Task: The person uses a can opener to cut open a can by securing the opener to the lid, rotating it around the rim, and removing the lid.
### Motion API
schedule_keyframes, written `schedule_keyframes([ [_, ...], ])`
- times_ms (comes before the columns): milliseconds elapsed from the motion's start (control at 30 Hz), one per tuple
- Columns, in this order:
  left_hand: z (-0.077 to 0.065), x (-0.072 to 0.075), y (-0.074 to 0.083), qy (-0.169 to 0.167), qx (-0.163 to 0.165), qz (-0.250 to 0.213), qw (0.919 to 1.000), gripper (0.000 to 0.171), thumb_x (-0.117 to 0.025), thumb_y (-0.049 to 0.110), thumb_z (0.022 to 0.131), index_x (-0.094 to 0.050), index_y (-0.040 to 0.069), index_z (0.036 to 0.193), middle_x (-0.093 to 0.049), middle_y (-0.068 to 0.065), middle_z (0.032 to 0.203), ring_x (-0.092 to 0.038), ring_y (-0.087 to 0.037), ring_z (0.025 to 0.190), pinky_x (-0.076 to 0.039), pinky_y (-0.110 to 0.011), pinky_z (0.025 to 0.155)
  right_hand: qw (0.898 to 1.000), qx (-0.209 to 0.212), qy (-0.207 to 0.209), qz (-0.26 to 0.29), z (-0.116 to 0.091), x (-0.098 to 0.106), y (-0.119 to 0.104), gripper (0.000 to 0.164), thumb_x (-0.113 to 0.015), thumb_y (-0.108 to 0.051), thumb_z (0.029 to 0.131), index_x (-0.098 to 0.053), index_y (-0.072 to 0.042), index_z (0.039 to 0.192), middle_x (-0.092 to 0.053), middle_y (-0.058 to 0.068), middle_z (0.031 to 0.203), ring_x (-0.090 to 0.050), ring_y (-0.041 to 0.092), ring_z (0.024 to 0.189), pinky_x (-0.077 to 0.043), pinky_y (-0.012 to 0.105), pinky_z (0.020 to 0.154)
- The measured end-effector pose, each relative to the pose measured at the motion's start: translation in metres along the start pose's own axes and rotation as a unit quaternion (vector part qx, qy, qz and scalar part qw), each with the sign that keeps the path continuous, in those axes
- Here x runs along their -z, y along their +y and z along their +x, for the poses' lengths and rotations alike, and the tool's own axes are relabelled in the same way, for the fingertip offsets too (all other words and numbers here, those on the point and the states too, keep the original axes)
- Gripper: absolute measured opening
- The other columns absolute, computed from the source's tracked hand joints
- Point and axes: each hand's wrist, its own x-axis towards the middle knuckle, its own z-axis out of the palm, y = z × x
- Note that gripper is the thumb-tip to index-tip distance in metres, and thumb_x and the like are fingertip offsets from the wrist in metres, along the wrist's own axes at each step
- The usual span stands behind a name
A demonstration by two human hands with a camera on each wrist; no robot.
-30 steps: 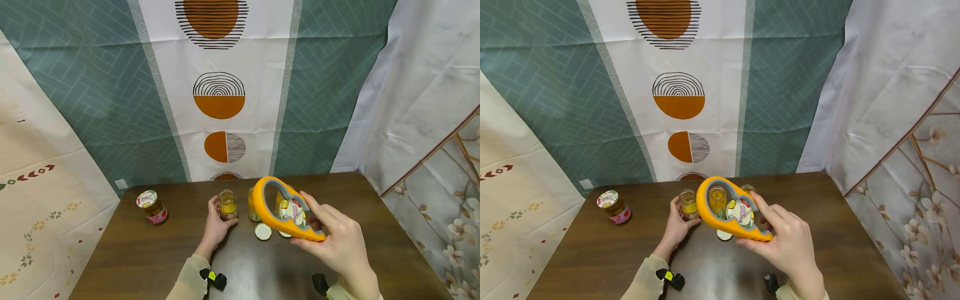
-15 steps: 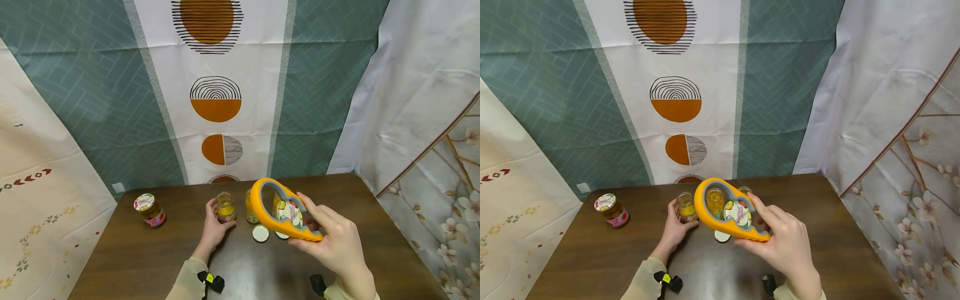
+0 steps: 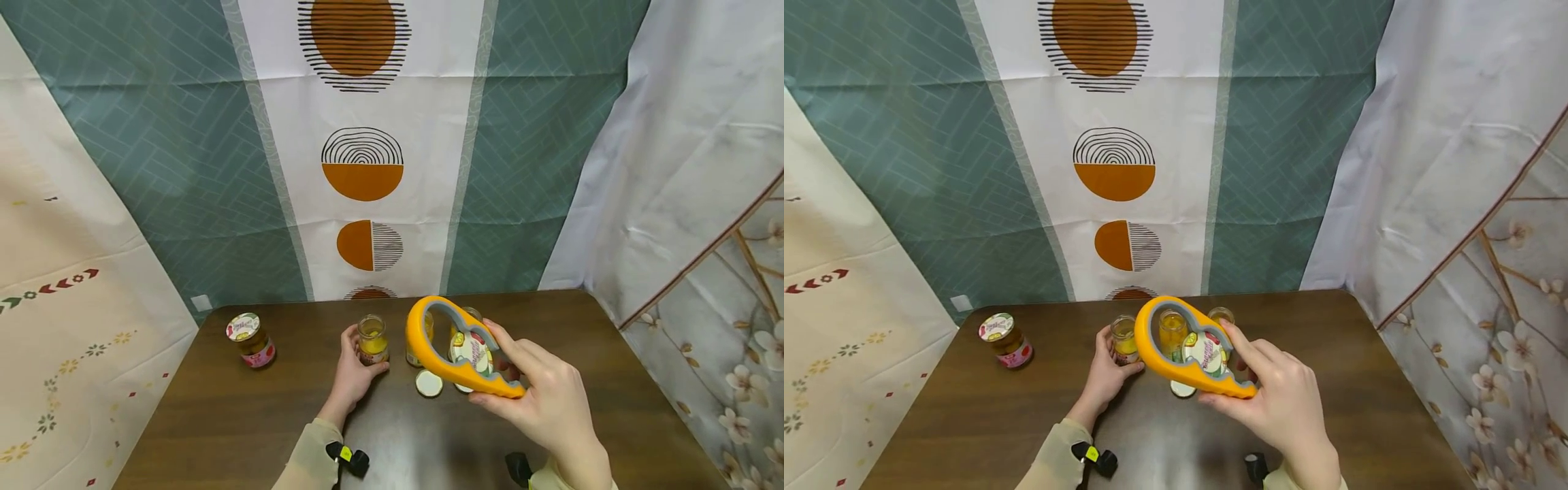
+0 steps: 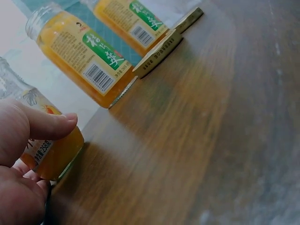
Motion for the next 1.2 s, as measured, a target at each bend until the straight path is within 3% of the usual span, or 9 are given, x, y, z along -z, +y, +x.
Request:
schedule_keyframes([
  [333,0.002,-0.001,-0.003,0.012,0.01,0.019,0.9997,0.106,-0.088,-0.002,0.067,-0.023,0.023,0.147,-0.048,-0.009,0.136,-0.049,-0.028,0.123,-0.036,-0.057,0.106,1.0,-0.007,0.006,-0.015,0.0,0.008,0.002,0.087,-0.081,-0.067,0.062,-0.063,-0.02,0.133,-0.059,-0.016,0.078,-0.051,-0.002,0.063,-0.047,0.028,0.051],
  [533,0.0,0.005,0.006,-0.007,0.015,0.022,0.9996,0.112,-0.09,0.001,0.065,-0.019,0.022,0.15,-0.044,-0.014,0.14,-0.046,-0.032,0.124,-0.032,-0.06,0.108,1.0,-0.005,-0.001,-0.014,0.0,0.007,0.002,0.087,-0.082,-0.065,0.062,-0.063,-0.021,0.134,-0.06,-0.016,0.079,-0.052,-0.002,0.064,-0.048,0.027,0.051],
  [700,-0.007,0.021,0.051,-0.055,0.011,0.016,0.9983,0.117,-0.088,0.006,0.07,-0.008,0.02,0.154,-0.024,-0.022,0.153,-0.025,-0.039,0.14,-0.018,-0.065,0.113,1.0,-0.007,-0.004,-0.018,-0.001,0.008,0.002,0.087,-0.083,-0.065,0.061,-0.062,-0.023,0.135,-0.059,-0.017,0.079,-0.052,-0.004,0.064,-0.048,0.027,0.05],
  [767,-0.013,0.03,0.077,-0.059,-0.019,0.005,0.9981,0.116,-0.085,0.004,0.074,-0.004,0.018,0.155,-0.015,-0.021,0.156,-0.014,-0.038,0.144,-0.011,-0.064,0.115,1.0,-0.006,-0.004,-0.017,0.0,0.008,0.001,0.088,-0.083,-0.064,0.061,-0.062,-0.023,0.135,-0.059,-0.017,0.079,-0.052,-0.004,0.064,-0.048,0.027,0.05],
  [833,-0.019,0.037,0.099,-0.048,-0.071,-0.015,0.9962,0.111,-0.083,0.004,0.077,-0.004,0.016,0.154,-0.011,-0.016,0.159,-0.01,-0.032,0.145,-0.008,-0.06,0.117,1.0,-0.004,-0.006,-0.016,0.0,0.007,0.0,0.088,-0.084,-0.064,0.06,-0.061,-0.024,0.136,-0.059,-0.018,0.079,-0.051,-0.004,0.064,-0.048,0.026,0.051],
  [933,-0.031,0.041,0.122,-0.029,-0.146,-0.064,0.9868,0.1,-0.076,0.001,0.083,-0.007,0.014,0.154,-0.014,-0.007,0.158,-0.012,-0.024,0.145,-0.006,-0.057,0.118,1.0,-0.003,-0.015,-0.014,-0.002,0.005,-0.002,0.089,-0.085,-0.062,0.06,-0.06,-0.025,0.137,-0.058,-0.019,0.08,-0.051,-0.004,0.065,-0.048,0.025,0.051],
  [1033,-0.047,0.034,0.14,-0.044,-0.181,-0.138,0.9728,0.083,-0.066,-0.001,0.09,-0.012,0.013,0.152,-0.023,-0.008,0.155,-0.021,-0.025,0.141,-0.013,-0.057,0.117,0.999,-0.008,-0.03,-0.015,-0.003,0.002,-0.004,0.089,-0.085,-0.063,0.059,-0.06,-0.028,0.137,-0.058,-0.02,0.08,-0.051,-0.004,0.065,-0.048,0.025,0.052],
  [1133,-0.064,0.021,0.156,-0.099,-0.144,-0.23,0.9574,0.067,-0.057,0.002,0.097,-0.018,0.012,0.149,-0.033,-0.017,0.149,-0.033,-0.032,0.136,-0.028,-0.049,0.113,0.999,-0.01,-0.043,-0.021,-0.003,0.0,-0.006,0.09,-0.084,-0.066,0.058,-0.059,-0.029,0.137,-0.057,-0.02,0.081,-0.049,-0.003,0.064,-0.047,0.026,0.051],
  [1200,-0.075,0.011,0.163,-0.153,-0.103,-0.29,0.9392,0.054,-0.051,0.006,0.101,-0.023,0.011,0.146,-0.038,-0.023,0.144,-0.039,-0.039,0.131,-0.036,-0.043,0.108,0.999,-0.005,-0.045,-0.023,-0.002,-0.001,-0.006,0.092,-0.084,-0.067,0.057,-0.06,-0.029,0.137,-0.056,-0.02,0.081,-0.047,-0.003,0.063,-0.046,0.026,0.05],
])
